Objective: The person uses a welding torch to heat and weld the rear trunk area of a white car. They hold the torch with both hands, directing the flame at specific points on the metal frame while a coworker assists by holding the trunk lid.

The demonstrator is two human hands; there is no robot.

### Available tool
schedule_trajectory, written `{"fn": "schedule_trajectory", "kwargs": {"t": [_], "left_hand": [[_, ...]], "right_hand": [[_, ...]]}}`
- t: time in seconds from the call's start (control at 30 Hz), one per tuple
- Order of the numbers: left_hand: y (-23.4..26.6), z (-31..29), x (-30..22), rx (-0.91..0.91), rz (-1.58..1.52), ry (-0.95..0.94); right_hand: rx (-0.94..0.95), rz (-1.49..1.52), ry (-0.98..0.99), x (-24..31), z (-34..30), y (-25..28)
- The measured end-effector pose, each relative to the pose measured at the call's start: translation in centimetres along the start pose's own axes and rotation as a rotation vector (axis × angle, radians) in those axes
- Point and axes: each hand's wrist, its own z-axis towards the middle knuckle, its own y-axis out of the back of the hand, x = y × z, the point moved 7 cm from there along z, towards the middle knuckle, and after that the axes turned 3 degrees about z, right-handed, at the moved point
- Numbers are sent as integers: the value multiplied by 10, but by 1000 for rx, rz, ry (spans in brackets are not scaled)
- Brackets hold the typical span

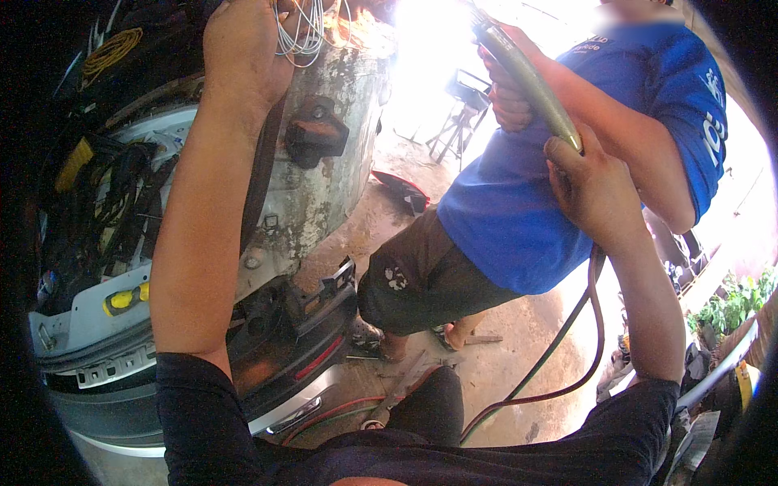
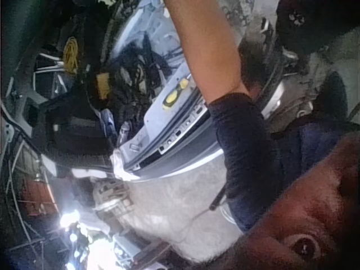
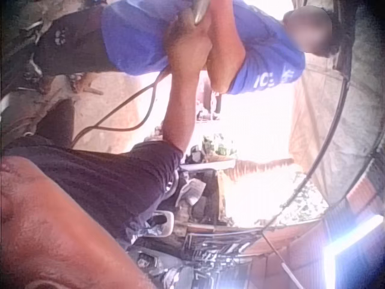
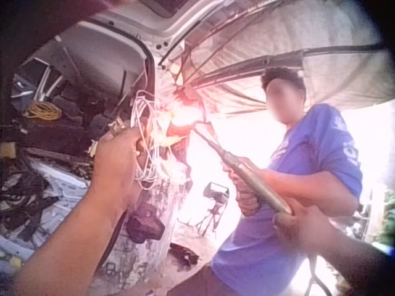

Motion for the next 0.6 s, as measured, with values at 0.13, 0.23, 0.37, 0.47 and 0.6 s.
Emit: {"fn": "schedule_trajectory", "kwargs": {"t": [0.13, 0.23, 0.37, 0.47, 0.6], "left_hand": [[-5, -4, -2, -27, -19, 38], [-11, -8, -4, -60, -44, 57], [0, 3, 1, -7, -22, -8], [0, 3, 2, -15, -11, -12], [-6, -2, 1, -13, -52, -7]], "right_hand": [[2, -1, -7, 0, -1, -1], [15, -3, -12, -2, -2, -1], [10, 7, -19, -2, -1, -1], [-2, 17, -13, -1, -2, 0], [9, 18, -22, -3, -2, -2]]}}
